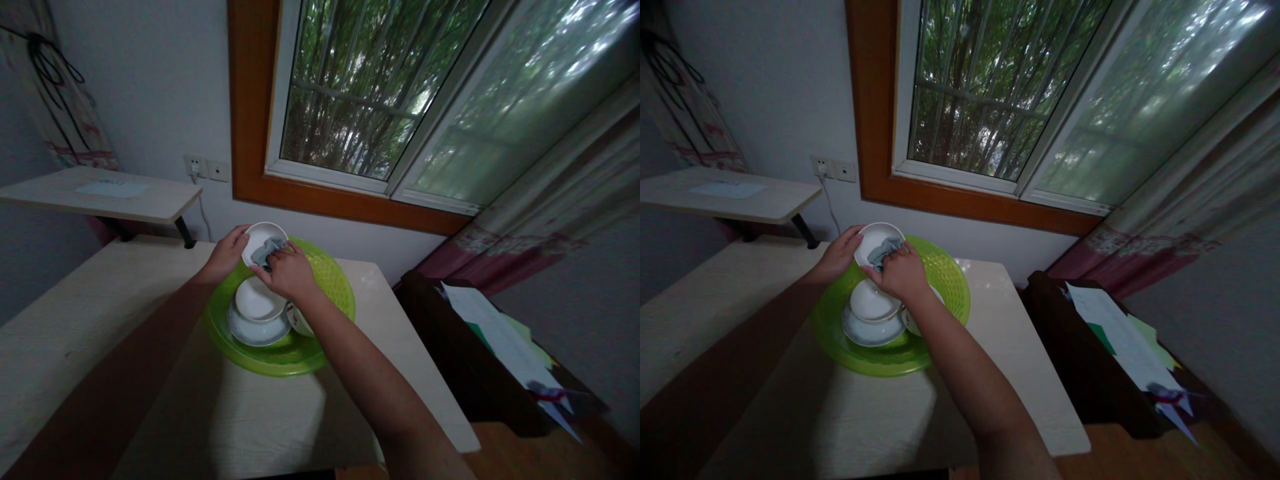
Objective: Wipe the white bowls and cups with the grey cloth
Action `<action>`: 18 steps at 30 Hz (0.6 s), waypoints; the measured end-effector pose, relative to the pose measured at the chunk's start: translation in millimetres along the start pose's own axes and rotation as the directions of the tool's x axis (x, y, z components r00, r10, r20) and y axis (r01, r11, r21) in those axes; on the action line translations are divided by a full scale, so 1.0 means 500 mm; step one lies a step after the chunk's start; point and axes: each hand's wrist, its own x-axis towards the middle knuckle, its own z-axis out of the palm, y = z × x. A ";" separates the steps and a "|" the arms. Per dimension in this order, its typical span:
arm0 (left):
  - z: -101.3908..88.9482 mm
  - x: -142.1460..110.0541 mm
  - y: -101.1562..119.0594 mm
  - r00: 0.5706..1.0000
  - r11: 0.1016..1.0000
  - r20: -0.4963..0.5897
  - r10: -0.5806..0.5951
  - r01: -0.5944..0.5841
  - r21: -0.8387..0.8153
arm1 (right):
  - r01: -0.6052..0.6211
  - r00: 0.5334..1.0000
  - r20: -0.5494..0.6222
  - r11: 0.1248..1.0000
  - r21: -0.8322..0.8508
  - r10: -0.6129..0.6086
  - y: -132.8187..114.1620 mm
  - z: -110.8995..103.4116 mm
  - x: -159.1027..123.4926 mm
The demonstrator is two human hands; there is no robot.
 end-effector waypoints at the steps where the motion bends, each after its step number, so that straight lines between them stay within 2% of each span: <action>1: -0.001 -0.001 -0.001 1.000 1.000 -0.016 0.005 -0.005 0.002 | 0.012 1.000 0.015 1.000 0.004 -0.012 0.000 -0.004 0.001; 7: -0.001 -0.004 0.005 0.999 0.999 -0.014 0.043 -0.043 0.027 | 0.135 0.988 0.058 0.982 0.133 -0.143 0.004 -0.007 -0.003; 12: -0.002 -0.006 0.008 0.998 0.998 -0.006 0.063 -0.063 0.005 | 0.249 0.966 -0.005 0.927 0.279 -0.258 0.005 0.012 -0.009; 15: -0.001 -0.007 0.007 0.997 0.998 0.043 0.068 -0.067 -0.013 | 0.269 0.961 -0.006 0.926 0.265 -0.278 -0.001 0.025 -0.008; 18: 0.001 -0.006 0.004 0.992 0.997 0.100 0.076 -0.074 -0.024 | 0.256 0.965 0.004 0.950 0.179 -0.261 -0.004 0.034 -0.007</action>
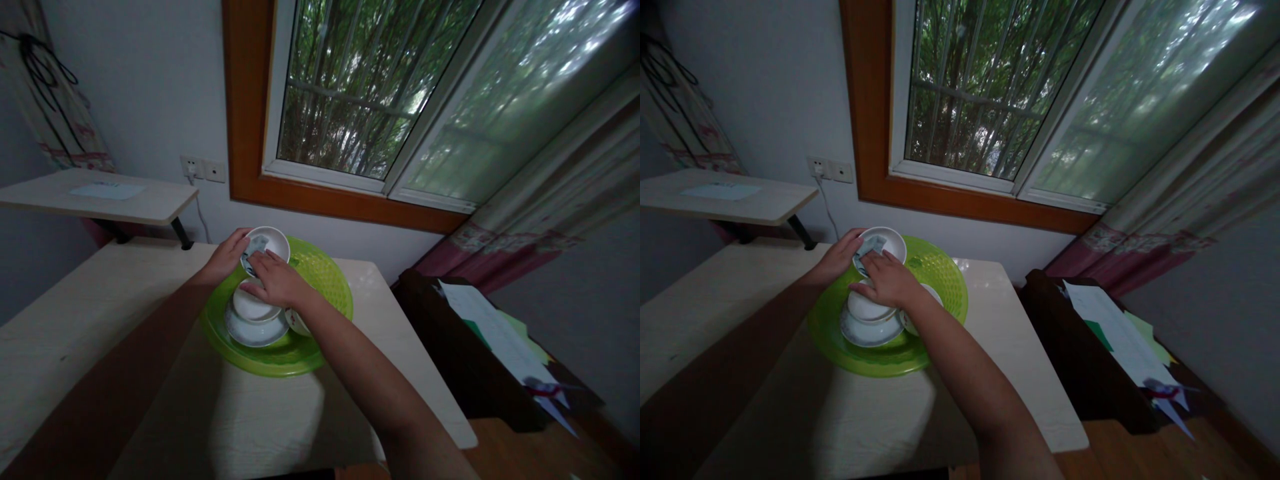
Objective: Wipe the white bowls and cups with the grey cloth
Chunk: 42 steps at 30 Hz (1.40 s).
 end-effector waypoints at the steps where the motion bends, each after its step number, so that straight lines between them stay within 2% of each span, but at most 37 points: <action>1: 0.001 0.000 -0.001 1.000 1.000 0.008 0.002 -0.002 -0.001 | -0.013 1.000 -0.006 0.999 -0.035 0.013 0.000 0.002 0.000; 5: 0.003 0.003 -0.005 1.000 1.000 0.003 -0.004 0.004 -0.006 | -0.105 0.993 -0.060 0.983 -0.154 0.097 -0.003 0.005 0.001; 11: 0.003 0.007 -0.008 1.000 1.000 -0.003 0.015 -0.015 0.000 | -0.254 0.966 -0.111 0.941 -0.224 0.234 -0.018 0.002 0.009; 14: 0.003 0.005 -0.006 1.000 0.999 -0.005 -0.006 0.006 0.037 | -0.281 0.959 -0.081 0.932 -0.228 0.270 -0.023 -0.009 0.011; 19: 0.001 0.002 -0.003 1.000 0.999 0.001 -0.031 0.031 0.036 | -0.286 0.953 0.031 0.927 -0.242 0.302 -0.026 -0.030 0.014; 22: 0.000 0.003 -0.002 0.998 0.998 -0.026 -0.053 0.054 0.035 | -0.243 0.959 0.091 0.943 -0.225 0.269 -0.021 -0.040 0.012; 26: -0.001 0.006 -0.001 0.996 0.996 -0.018 -0.083 0.084 0.018 | -0.120 0.980 0.147 0.987 -0.109 0.135 -0.007 -0.048 0.003; 30: -0.002 0.010 0.002 0.994 0.994 -0.031 -0.105 0.104 -0.037 | -0.004 0.998 0.068 1.000 0.029 0.002 0.005 -0.042 -0.003; 33: -0.002 0.015 -0.004 0.995 0.993 0.044 -0.086 0.089 -0.080 | 0.048 0.999 0.021 0.997 0.056 -0.049 0.009 -0.034 -0.003; 37: 0.002 0.021 -0.022 0.990 0.983 0.099 -0.101 0.115 -0.140 | 0.028 0.999 0.021 1.000 0.002 -0.028 0.012 -0.028 -0.003; 42: 0.005 0.022 -0.027 0.988 0.974 0.075 -0.133 0.144 -0.174 | -0.081 0.997 -0.025 0.995 -0.062 0.080 0.014 -0.027 -0.001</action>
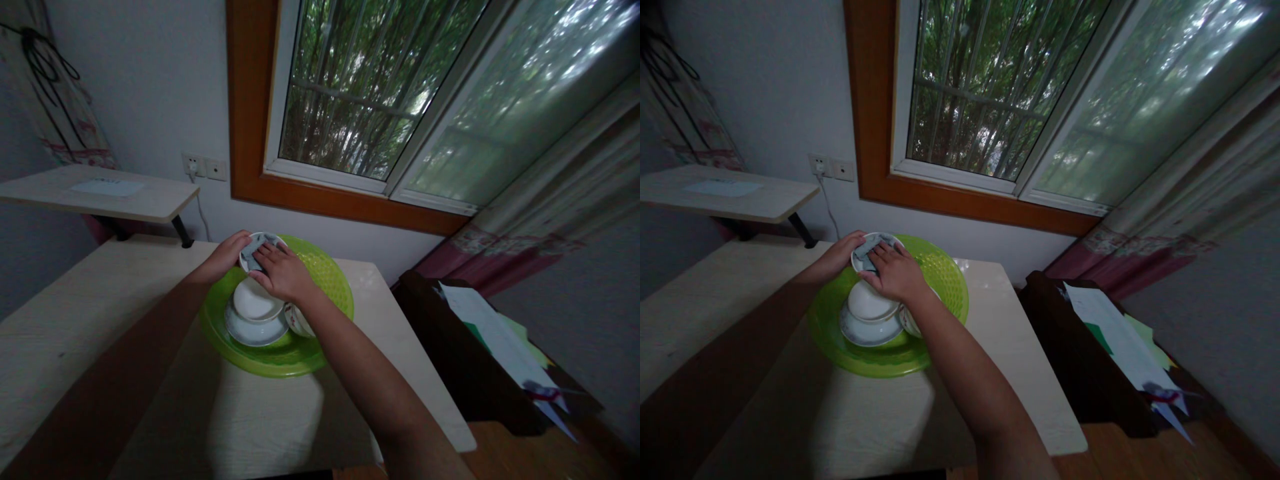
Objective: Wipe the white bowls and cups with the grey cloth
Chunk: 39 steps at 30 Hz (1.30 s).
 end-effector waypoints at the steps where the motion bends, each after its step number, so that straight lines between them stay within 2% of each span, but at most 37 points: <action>1: 0.000 -0.001 0.003 1.000 1.000 -0.013 0.001 -0.001 0.000 | -0.030 1.000 -0.008 0.999 -0.012 0.030 0.000 -0.001 0.001; 5: -0.001 -0.009 0.018 0.997 1.000 -0.077 -0.010 0.011 0.004 | -0.132 0.991 -0.039 0.990 -0.041 0.131 -0.002 -0.010 0.004; 12: -0.001 -0.018 0.030 0.986 0.998 -0.161 -0.049 0.054 0.030 | -0.178 0.984 -0.003 0.980 -0.092 0.178 -0.002 -0.033 0.007; 16: -0.004 -0.018 0.027 0.986 0.997 -0.168 -0.010 0.022 0.069 | -0.145 0.989 0.027 0.987 -0.073 0.148 0.002 -0.034 0.008; 21: -0.007 -0.015 0.023 0.983 0.993 -0.184 0.004 0.018 0.119 | -0.050 0.996 0.079 0.999 0.005 0.050 0.005 -0.026 0.001; 25: -0.006 -0.012 0.021 0.987 0.990 -0.157 0.017 0.006 0.143 | 0.049 0.991 0.118 0.994 0.097 -0.060 0.004 -0.016 -0.004; 29: -0.005 -0.011 0.019 0.993 0.988 -0.116 0.033 -0.015 0.152 | 0.071 0.992 0.090 0.986 0.151 -0.085 -0.002 -0.003 -0.003; 34: -0.001 -0.009 0.014 0.999 0.988 -0.014 0.052 -0.049 0.143 | 0.028 0.997 0.064 0.993 0.116 -0.036 -0.009 0.008 -0.001; 39: 0.002 -0.009 0.017 0.998 0.991 -0.023 0.052 -0.048 0.126 | -0.100 0.995 0.025 0.995 0.014 0.099 -0.014 0.003 0.003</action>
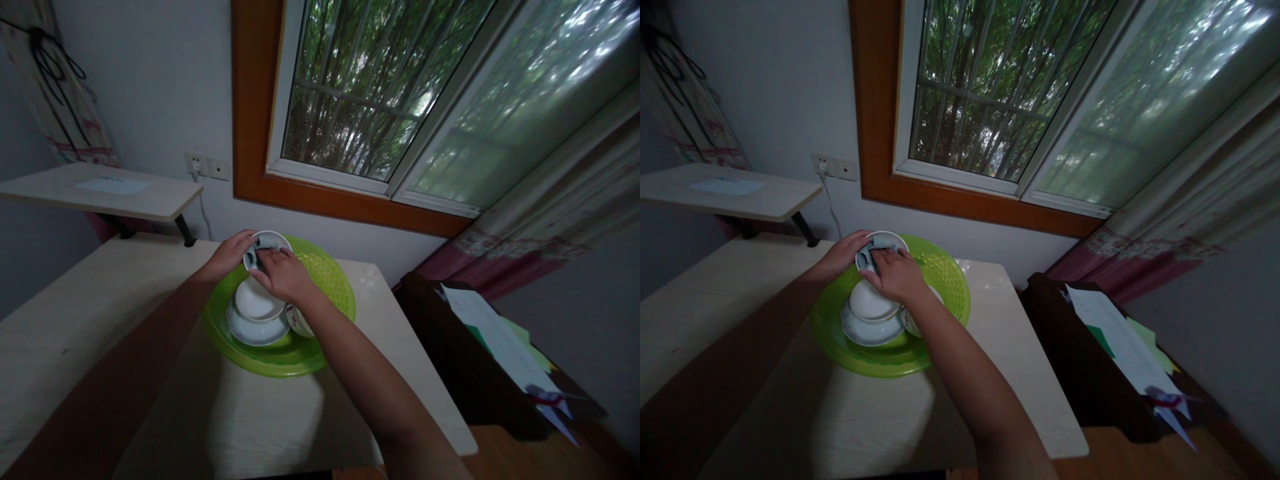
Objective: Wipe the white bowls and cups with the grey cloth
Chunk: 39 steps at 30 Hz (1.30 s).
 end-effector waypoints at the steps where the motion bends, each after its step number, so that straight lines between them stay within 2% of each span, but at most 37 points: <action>1: 0.000 -0.001 0.001 1.000 1.000 0.001 0.004 -0.004 0.005 | -0.023 1.000 -0.004 1.000 -0.018 0.023 0.000 -0.003 0.001; 6: 0.001 -0.004 0.009 1.000 1.000 0.006 -0.003 0.003 0.012 | -0.100 0.995 0.006 0.993 -0.063 0.100 0.008 -0.021 0.002; 10: 0.001 -0.004 0.013 1.000 0.999 -0.011 -0.020 0.020 0.025 | -0.128 0.991 -0.044 0.992 -0.013 0.127 0.018 -0.032 -0.001; 17: 0.003 -0.001 0.004 1.000 1.000 0.018 0.009 -0.009 0.019 | 0.069 0.997 -0.053 0.994 0.085 -0.064 0.024 -0.015 -0.002; 22: 0.004 0.001 -0.004 1.000 0.998 0.030 0.003 -0.005 0.059 | 0.084 0.996 -0.031 0.996 0.023 -0.084 0.027 0.009 -0.001; 28: 0.002 -0.001 -0.004 0.997 0.996 -0.070 -0.025 0.031 0.081 | -0.025 0.999 -0.038 0.998 -0.061 0.023 0.012 0.002 -0.003; 32: 0.001 -0.004 0.006 0.990 0.993 -0.126 -0.056 0.068 0.093 | -0.080 0.996 0.018 0.992 -0.096 0.082 0.002 -0.011 -0.004; 39: 0.002 -0.005 0.012 0.978 0.987 -0.186 -0.093 0.115 0.114 | -0.050 0.991 0.115 0.993 -0.104 0.062 -0.006 -0.026 -0.005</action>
